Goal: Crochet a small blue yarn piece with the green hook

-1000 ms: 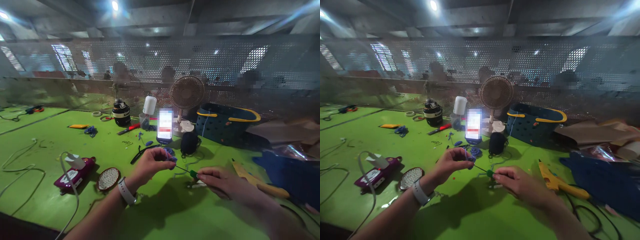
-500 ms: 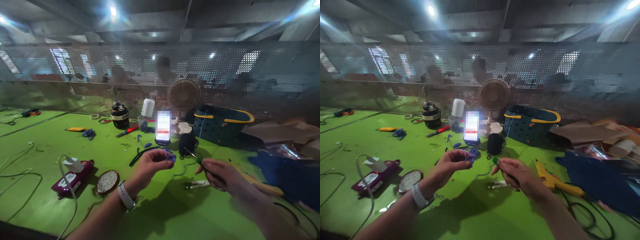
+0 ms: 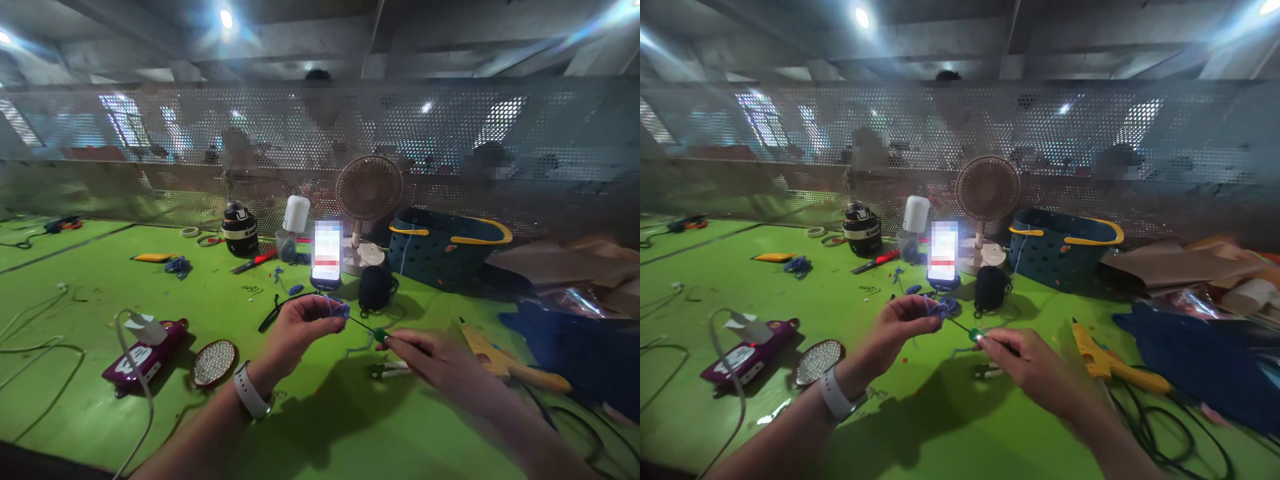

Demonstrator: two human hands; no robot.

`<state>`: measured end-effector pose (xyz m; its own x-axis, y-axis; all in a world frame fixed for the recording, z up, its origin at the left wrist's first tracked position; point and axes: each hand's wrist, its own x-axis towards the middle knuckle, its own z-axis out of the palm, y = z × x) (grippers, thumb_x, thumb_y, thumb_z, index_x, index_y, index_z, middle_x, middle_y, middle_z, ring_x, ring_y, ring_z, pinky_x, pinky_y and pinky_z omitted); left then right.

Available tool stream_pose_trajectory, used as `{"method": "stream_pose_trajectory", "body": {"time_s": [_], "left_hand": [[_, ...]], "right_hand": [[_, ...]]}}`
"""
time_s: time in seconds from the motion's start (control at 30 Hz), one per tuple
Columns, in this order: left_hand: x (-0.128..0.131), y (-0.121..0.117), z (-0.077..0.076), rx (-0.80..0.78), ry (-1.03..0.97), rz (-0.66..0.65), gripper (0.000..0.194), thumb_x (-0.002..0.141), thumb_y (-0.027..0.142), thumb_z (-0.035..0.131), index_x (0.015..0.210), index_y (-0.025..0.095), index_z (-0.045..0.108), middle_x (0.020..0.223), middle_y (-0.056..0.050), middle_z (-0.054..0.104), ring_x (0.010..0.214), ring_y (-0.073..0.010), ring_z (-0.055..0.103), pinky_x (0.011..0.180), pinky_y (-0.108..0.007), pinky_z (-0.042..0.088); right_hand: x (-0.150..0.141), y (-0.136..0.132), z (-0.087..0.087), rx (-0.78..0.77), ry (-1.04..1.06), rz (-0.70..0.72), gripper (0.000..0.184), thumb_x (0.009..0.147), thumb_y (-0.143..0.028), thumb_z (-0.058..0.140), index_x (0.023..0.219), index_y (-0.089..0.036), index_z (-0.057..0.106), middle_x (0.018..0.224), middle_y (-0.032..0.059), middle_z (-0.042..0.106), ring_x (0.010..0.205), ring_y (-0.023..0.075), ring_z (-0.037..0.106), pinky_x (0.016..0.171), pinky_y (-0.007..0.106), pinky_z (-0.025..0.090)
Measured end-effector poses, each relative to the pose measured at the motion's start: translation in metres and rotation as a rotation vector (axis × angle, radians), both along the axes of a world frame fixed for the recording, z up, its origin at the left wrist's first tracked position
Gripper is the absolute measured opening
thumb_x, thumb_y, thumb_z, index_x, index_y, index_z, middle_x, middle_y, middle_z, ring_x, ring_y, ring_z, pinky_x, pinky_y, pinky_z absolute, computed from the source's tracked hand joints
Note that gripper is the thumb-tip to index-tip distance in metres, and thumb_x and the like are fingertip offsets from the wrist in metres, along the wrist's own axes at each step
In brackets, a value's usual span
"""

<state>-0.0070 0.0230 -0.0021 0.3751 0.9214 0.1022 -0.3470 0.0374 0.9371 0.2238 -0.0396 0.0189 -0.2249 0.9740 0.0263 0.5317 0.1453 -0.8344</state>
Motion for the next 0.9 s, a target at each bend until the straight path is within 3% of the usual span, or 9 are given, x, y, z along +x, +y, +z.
{"method": "stream_pose_trajectory", "body": {"time_s": [0.37,0.63,0.77,0.9], "left_hand": [[0.0,-0.002,0.001,-0.006,0.079,-0.067,0.023,0.064,0.02,0.087,0.085,0.016,0.076,0.081,-0.002,0.076,0.072,-0.0104,0.067,0.074,-0.025,0.055],[0.002,-0.003,-0.001,-0.049,0.05,-0.12,0.025,0.064,0.018,0.087,0.086,0.015,0.075,0.081,-0.002,0.075,0.073,-0.0106,0.067,0.077,-0.028,0.055],[0.003,-0.002,-0.002,-0.06,0.005,-0.118,0.034,0.064,0.016,0.087,0.094,0.014,0.073,0.085,-0.003,0.075,0.076,-0.0117,0.068,0.076,-0.028,0.056],[0.003,-0.002,-0.002,-0.048,-0.007,-0.095,0.041,0.064,0.014,0.086,0.102,0.013,0.069,0.084,-0.003,0.073,0.077,-0.0119,0.068,0.076,-0.027,0.056]], "right_hand": [[0.001,0.002,0.004,-0.004,-0.149,0.049,0.04,0.094,-0.05,0.049,0.083,-0.019,0.073,0.076,0.0036,0.07,0.071,0.0187,0.059,0.062,0.028,0.042],[-0.004,-0.002,0.001,0.074,0.019,0.053,0.038,0.094,-0.048,0.049,0.079,-0.021,0.073,0.067,0.0008,0.064,0.059,0.0135,0.053,0.053,0.025,0.039],[-0.003,-0.004,0.002,0.056,-0.114,0.068,0.036,0.091,-0.048,0.054,0.075,-0.022,0.073,0.067,0.0014,0.068,0.061,0.016,0.058,0.055,0.027,0.041],[0.014,0.0,0.006,-0.034,-0.258,0.081,0.035,0.088,-0.053,0.056,0.084,-0.026,0.077,0.077,0.0032,0.076,0.07,0.0213,0.067,0.059,0.029,0.045]]}}
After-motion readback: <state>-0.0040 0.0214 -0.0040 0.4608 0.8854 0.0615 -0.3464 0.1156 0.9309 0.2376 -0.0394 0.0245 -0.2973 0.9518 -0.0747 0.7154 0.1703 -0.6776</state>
